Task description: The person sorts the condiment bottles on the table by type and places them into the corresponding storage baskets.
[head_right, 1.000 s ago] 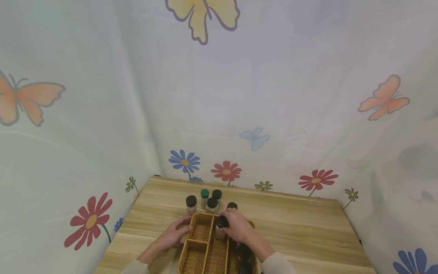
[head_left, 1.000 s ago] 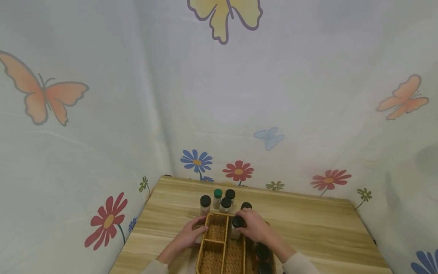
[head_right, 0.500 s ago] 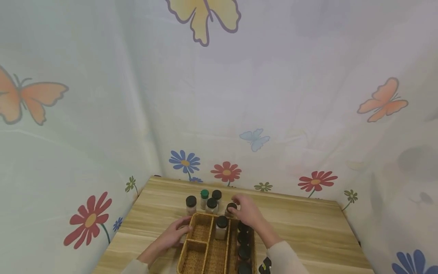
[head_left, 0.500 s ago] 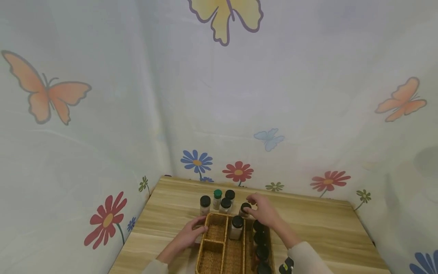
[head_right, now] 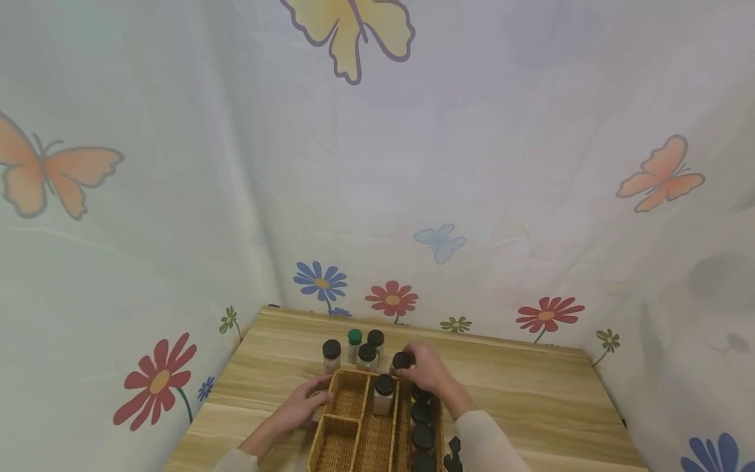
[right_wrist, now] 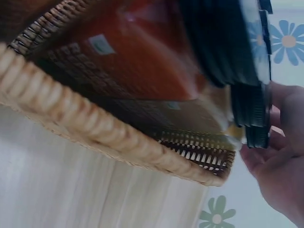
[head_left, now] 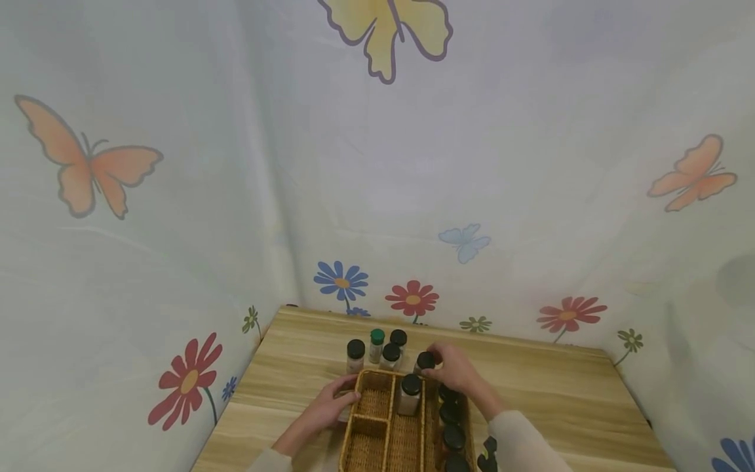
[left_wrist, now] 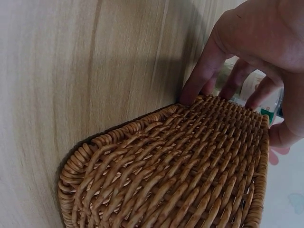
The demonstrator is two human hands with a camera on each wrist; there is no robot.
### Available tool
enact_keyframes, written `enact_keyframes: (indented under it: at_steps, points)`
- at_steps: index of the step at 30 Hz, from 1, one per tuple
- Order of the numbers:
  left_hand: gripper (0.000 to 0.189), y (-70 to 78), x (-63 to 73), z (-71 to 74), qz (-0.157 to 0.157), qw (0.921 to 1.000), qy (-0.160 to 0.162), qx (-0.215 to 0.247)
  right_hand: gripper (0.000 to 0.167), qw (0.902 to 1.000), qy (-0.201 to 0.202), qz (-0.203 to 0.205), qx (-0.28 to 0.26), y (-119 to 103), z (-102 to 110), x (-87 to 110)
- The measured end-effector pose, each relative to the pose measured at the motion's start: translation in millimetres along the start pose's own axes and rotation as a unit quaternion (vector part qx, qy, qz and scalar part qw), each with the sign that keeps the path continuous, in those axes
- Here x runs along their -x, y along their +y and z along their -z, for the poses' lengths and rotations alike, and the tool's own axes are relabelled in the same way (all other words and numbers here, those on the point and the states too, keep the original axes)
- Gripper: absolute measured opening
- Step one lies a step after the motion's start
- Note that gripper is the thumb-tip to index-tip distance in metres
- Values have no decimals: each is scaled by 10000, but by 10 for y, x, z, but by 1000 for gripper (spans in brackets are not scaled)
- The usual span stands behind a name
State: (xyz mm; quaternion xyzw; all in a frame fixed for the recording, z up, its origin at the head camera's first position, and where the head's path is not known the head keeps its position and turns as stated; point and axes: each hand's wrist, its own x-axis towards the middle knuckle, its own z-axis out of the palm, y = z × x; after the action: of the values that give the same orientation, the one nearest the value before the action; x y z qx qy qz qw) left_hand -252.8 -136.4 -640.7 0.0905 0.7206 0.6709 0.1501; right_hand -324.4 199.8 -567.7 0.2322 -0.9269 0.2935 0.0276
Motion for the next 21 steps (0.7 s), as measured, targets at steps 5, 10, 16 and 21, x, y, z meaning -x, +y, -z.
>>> enact_keyframes:
  at_steps: [5,10,16,21]
  points:
    - [59,-5,-4,1,34,10000,30,-25,30,9998,125,-6,-142,96,-66,-6]
    - [59,-13,-15,2,56,10000,29,-36,30,9985,251,65,-490,107,44,34]
    - [60,-7,-15,12,62,9998,49,-206,31,9952,430,471,-741,-60,397,90]
    - [60,6,-17,16,47,9993,55,-357,35,9923,545,599,-939,-276,687,191]
